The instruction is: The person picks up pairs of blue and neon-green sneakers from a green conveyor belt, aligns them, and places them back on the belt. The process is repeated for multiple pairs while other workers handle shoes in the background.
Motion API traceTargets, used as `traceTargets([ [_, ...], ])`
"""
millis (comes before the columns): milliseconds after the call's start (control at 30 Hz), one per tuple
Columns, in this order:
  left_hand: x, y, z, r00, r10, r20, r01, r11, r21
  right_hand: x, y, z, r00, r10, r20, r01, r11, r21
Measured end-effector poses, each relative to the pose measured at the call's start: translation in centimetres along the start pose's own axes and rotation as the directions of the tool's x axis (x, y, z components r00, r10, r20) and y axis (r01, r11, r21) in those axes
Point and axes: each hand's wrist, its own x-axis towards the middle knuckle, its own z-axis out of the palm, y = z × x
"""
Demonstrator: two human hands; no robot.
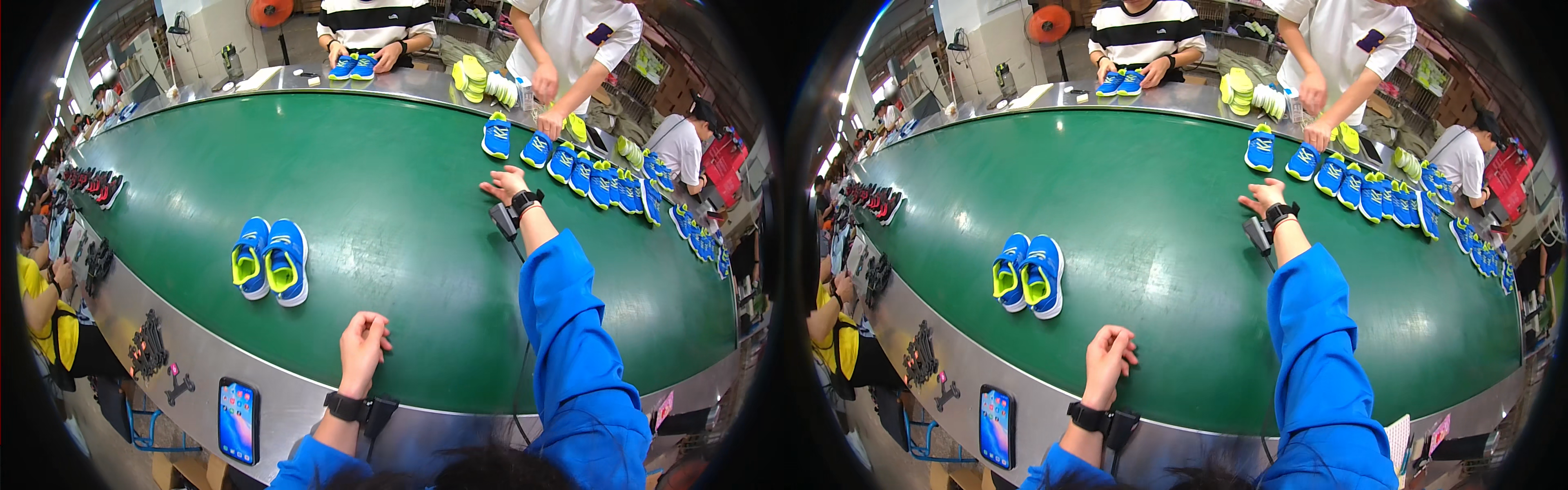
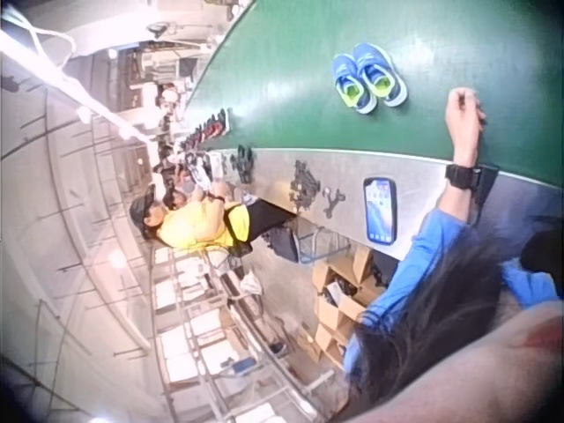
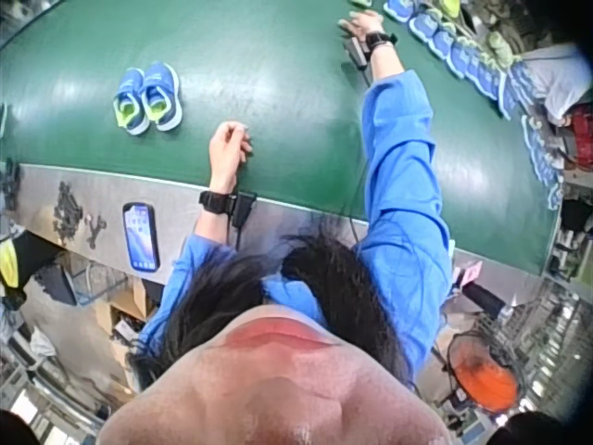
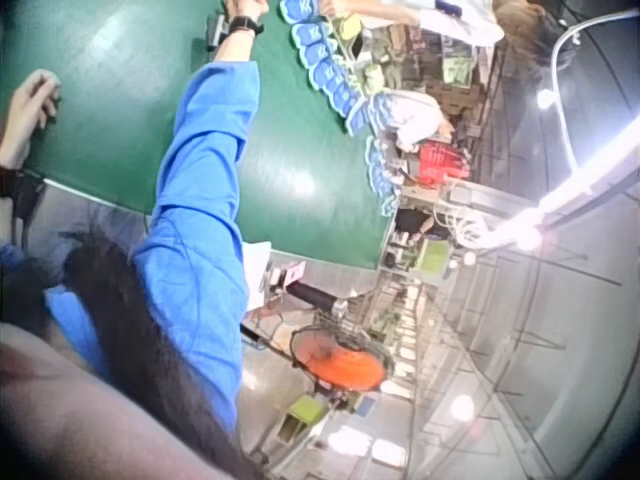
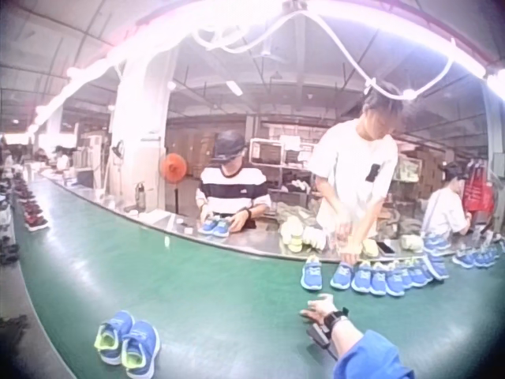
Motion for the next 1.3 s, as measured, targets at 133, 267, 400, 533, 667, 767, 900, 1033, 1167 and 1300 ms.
traceTargets([
  [133,-0.3,0.5,0.4,1.000,-0.007,-0.010,0.007,0.999,0.052,5.1,-1.1,-2.7,0.964,-0.161,-0.212,0.173,0.984,0.037],
  [267,-1.2,1.0,0.2,0.998,-0.017,-0.053,0.022,0.995,0.101,6.1,-0.7,-0.9,0.932,-0.259,-0.254,0.317,0.920,0.228],
  [400,-1.2,1.4,0.5,0.997,-0.038,-0.068,0.047,0.990,0.132,8.9,-0.5,-1.1,0.933,-0.284,-0.220,0.343,0.887,0.309],
  [533,-1.2,1.7,0.3,0.993,-0.040,-0.109,0.058,0.983,0.174,9.9,-0.6,-0.7,0.928,-0.269,-0.257,0.303,0.948,0.098],
  [667,-1.3,1.4,0.8,0.993,-0.002,-0.121,0.023,0.985,0.171,10.6,-1.0,-0.8,0.922,-0.247,-0.297,0.279,0.958,0.068],
  [767,-1.3,2.1,1.2,0.993,-0.025,-0.112,0.047,0.979,0.201,10.4,-1.4,-0.7,0.936,-0.226,-0.271,0.266,0.957,0.120],
  [900,-1.7,1.8,1.0,0.990,0.002,-0.144,0.028,0.979,0.204,9.4,-1.1,0.4,0.938,-0.188,-0.293,0.227,0.968,0.106],
  [1033,-1.7,1.3,1.0,0.988,0.066,-0.142,-0.031,0.972,0.234,9.8,-1.2,0.2,0.945,-0.153,-0.289,0.198,0.971,0.132],
  [1167,-1.4,0.7,1.2,0.981,0.147,-0.128,-0.108,0.957,0.270,9.4,-2.1,-0.1,0.942,-0.119,-0.313,0.155,0.983,0.094],
  [1300,-1.2,0.4,0.8,0.970,0.188,-0.153,-0.145,0.956,0.255,3.0,-0.3,0.0,0.999,-0.030,0.030,0.031,0.999,-0.045],
])
